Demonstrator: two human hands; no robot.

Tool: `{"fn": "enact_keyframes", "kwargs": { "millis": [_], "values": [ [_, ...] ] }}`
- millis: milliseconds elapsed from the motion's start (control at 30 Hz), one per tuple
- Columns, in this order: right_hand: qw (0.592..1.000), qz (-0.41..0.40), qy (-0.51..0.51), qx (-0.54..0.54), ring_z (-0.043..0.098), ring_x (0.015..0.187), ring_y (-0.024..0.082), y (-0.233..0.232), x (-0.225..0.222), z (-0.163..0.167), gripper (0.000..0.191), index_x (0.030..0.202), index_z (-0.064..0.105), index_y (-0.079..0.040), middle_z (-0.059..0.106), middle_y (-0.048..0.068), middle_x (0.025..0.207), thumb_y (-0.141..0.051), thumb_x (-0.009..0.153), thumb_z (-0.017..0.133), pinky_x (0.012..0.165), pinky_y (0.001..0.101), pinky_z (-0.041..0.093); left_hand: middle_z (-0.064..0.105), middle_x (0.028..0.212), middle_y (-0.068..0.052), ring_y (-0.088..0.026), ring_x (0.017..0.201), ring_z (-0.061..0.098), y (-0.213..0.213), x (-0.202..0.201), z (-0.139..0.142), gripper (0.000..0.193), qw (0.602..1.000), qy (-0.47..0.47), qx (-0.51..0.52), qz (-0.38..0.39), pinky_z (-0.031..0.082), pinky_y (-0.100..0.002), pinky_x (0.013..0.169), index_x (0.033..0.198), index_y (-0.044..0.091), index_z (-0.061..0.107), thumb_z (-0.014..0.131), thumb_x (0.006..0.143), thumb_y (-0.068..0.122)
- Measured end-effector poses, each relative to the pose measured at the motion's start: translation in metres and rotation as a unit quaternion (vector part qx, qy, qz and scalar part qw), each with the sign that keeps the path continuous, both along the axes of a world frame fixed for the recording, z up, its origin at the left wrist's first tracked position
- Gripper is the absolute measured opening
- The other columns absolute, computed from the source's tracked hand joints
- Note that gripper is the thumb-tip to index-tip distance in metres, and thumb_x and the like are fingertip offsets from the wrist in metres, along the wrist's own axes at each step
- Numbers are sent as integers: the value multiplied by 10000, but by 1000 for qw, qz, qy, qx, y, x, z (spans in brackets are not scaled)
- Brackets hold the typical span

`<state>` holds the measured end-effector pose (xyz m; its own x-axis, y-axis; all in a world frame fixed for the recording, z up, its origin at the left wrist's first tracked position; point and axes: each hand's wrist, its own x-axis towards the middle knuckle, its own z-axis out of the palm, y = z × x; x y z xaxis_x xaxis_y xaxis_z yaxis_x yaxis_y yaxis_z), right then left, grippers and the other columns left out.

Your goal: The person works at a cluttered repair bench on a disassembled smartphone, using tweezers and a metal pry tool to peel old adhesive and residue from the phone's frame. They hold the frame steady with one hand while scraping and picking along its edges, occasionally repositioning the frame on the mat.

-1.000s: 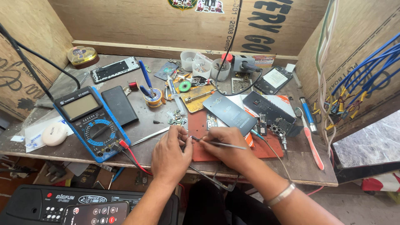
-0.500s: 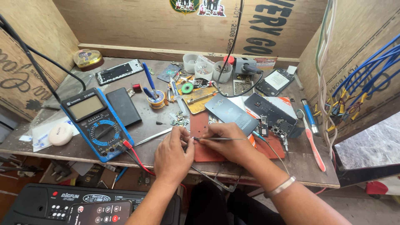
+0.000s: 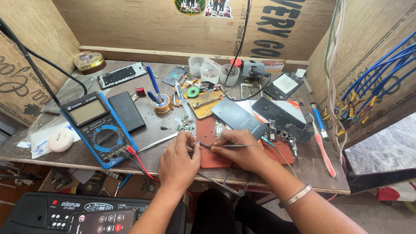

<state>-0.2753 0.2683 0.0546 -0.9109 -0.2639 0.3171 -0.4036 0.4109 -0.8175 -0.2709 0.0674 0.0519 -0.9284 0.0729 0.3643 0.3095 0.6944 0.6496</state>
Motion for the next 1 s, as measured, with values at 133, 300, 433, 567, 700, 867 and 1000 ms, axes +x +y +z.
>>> {"fn": "enact_keyframes", "kwargs": {
  "millis": [133, 300, 433, 567, 700, 867, 1000],
  "values": [
    [1000, -5, 22, 13, 741, 773, 114, 1, -2, -4, 143, 849, 728, 3, 792, 78, 857, -100, 819, 823, 688, 281, 583, 690, 781, -53, -248, 747, 697, 1, 0, 0, 184, 1000, 10, -1, 2, 517, -445, 696, 938, 99, 576, 718, 844, 170],
    [998, -43, 33, 39, 734, 698, 119, -6, -4, -8, 166, 841, 731, -5, 779, 79, 796, -124, 802, 840, 630, 289, 565, 689, 780, -53, -267, 782, 681, 0, 0, 0, 170, 1000, 17, -7, -3, 506, -457, 701, 907, 91, 581, 722, 839, 157],
    [996, -41, 50, 55, 728, 689, 118, -8, -4, -8, 176, 841, 725, -6, 774, 78, 797, -135, 808, 839, 613, 288, 551, 680, 788, -58, -263, 768, 680, 2, 0, 1, 181, 1000, 19, -2, -12, 504, -456, 715, 912, 84, 575, 720, 828, 150],
    [998, -42, 25, 29, 731, 678, 112, -5, -1, -5, 170, 840, 721, -16, 784, 59, 787, -137, 806, 835, 610, 282, 567, 686, 794, -49, -259, 774, 681, 1, 1, 2, 165, 1000, 7, -3, -11, 510, -448, 714, 909, 88, 578, 711, 836, 151],
    [999, -10, 37, 12, 715, 685, 106, -3, 4, -4, 165, 847, 721, -24, 767, 53, 780, -132, 808, 838, 628, 274, 569, 685, 794, -53, -263, 782, 679, 0, 1, 4, 154, 1000, 20, -10, -14, 506, -450, 719, 908, 88, 586, 709, 837, 149],
    [998, 14, 66, -16, 693, 719, 99, 0, 4, -4, 159, 852, 705, -17, 733, 45, 800, -106, 814, 831, 650, 267, 559, 686, 786, -51, -263, 792, 680, 0, 2, 5, 131, 1000, 15, -12, -14, 509, -441, 726, 885, 91, 597, 706, 843, 149],
    [998, 16, 35, -43, 685, 704, 100, 4, 6, -6, 151, 882, 707, -30, 724, 40, 795, -97, 804, 818, 628, 258, 548, 689, 807, -49, -264, 795, 681, 1, 2, 3, 136, 999, 31, -3, -19, 511, -438, 722, 894, 87, 602, 707, 826, 139]
  ]
}}
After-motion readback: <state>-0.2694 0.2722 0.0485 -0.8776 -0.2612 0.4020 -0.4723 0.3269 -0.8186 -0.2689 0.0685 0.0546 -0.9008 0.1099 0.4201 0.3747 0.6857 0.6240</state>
